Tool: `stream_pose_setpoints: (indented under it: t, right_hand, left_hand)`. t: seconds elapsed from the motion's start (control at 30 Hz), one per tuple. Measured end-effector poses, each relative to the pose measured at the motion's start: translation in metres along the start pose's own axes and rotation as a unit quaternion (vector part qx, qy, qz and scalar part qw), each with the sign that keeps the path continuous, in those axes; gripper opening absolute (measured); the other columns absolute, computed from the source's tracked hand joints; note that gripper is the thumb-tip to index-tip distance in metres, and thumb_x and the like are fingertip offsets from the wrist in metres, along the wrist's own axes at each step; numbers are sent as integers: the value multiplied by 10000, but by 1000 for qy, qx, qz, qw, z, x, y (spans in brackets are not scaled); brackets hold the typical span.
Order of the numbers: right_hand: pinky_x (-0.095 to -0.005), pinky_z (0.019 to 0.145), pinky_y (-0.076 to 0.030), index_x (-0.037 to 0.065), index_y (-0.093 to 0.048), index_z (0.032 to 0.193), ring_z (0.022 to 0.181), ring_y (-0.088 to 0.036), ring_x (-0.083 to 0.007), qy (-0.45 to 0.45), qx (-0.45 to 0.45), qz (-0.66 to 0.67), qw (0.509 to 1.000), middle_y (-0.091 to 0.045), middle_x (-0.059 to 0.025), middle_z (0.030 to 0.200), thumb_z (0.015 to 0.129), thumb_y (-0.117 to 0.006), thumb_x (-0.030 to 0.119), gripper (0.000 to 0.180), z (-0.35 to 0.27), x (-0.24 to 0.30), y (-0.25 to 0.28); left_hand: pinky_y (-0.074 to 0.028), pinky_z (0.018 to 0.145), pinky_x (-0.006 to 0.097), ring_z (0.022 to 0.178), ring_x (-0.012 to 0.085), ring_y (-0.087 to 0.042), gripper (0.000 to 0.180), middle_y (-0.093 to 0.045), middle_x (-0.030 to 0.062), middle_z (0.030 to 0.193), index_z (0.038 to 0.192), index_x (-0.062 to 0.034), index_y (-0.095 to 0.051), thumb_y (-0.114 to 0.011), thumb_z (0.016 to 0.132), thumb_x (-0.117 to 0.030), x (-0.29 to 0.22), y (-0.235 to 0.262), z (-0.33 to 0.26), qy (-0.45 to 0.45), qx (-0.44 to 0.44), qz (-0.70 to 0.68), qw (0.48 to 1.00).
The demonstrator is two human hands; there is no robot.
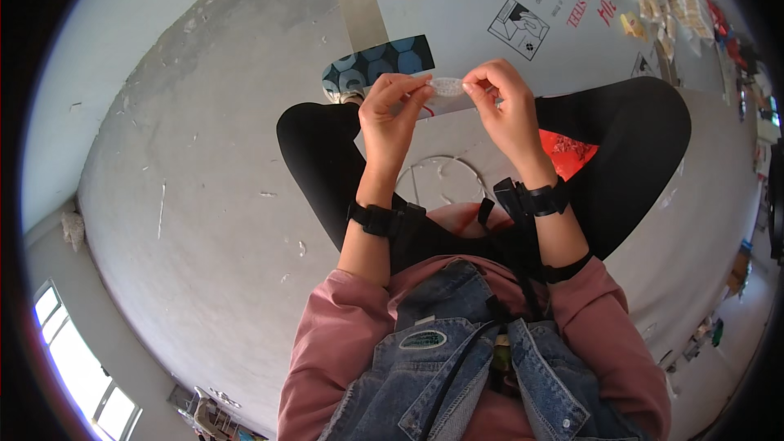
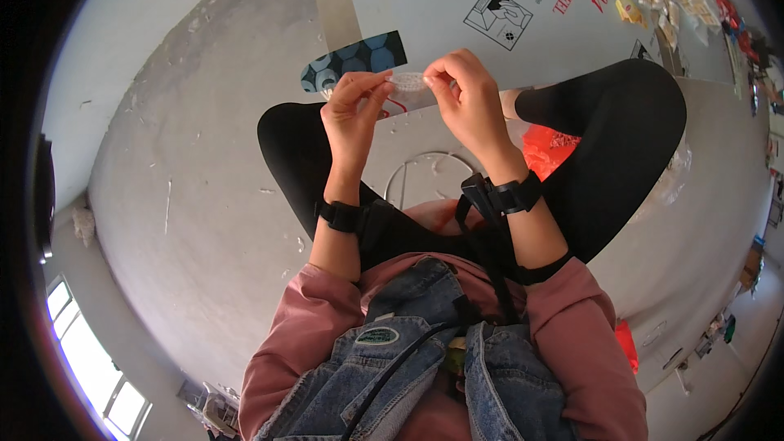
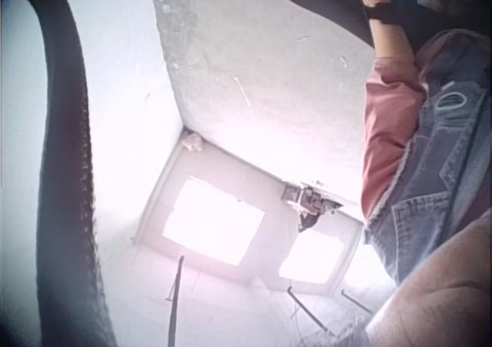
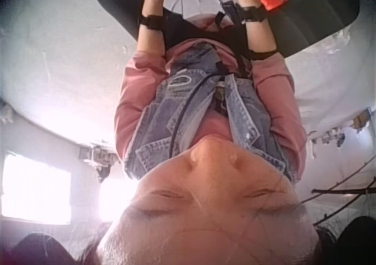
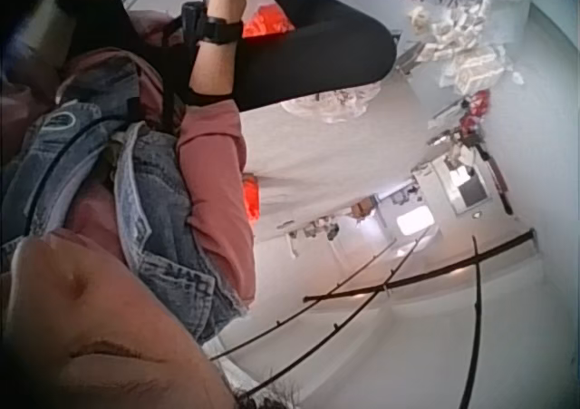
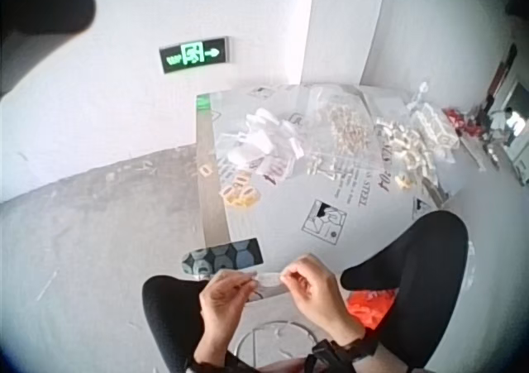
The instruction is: The person gathers cotton swabs into a bundle, aligns them on the table, and slides the bundle into a plastic sleeve. After sealing the sleeve, they pick up more cotton swabs to repeat the process.
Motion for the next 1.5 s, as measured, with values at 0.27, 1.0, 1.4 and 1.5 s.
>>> stream_pose_setpoints:
  t: [0.27,1.0,1.4,1.5]
  right_hand:
    - [-281,577,-444,34,-589,933,714,-561,-194,29,-2,-37,999,-564,-64,880,906,-630,-31,81,2,1,0]
    - [-271,645,-470,33,-614,960,754,-577,-167,-14,26,18,999,-594,-48,926,913,-661,5,72,2,8,-2]
    - [-374,691,-499,56,-637,921,810,-604,-286,102,25,-132,986,-627,-72,882,866,-701,34,86,4,12,-4]
    - [-377,679,-495,53,-622,911,812,-607,-288,101,39,-142,984,-622,-75,874,882,-677,29,66,2,11,-3]
  left_hand:
    - [-478,647,195,774,66,-575,86,-642,3,942,961,15,-737,-728,876,16,-3,-4,4,18,2,-16,1000]
    - [-487,723,261,839,124,-604,126,-656,41,941,992,-19,-763,-740,871,-43,-7,-5,8,33,27,-32,999]
    - [-475,747,230,849,75,-576,80,-652,3,956,998,-6,-709,-701,929,-45,-1,-9,6,52,87,-90,991]
    - [-473,732,239,840,99,-586,60,-651,17,933,956,-18,-729,-714,898,-22,-9,-10,6,6,120,-41,992]
Point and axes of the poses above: each hand's wrist, its own z-axis towards the middle knuckle, its own y-axis out of the back of the hand, x = y × z, the point moved 3 cm from there along z, towards the middle knuckle
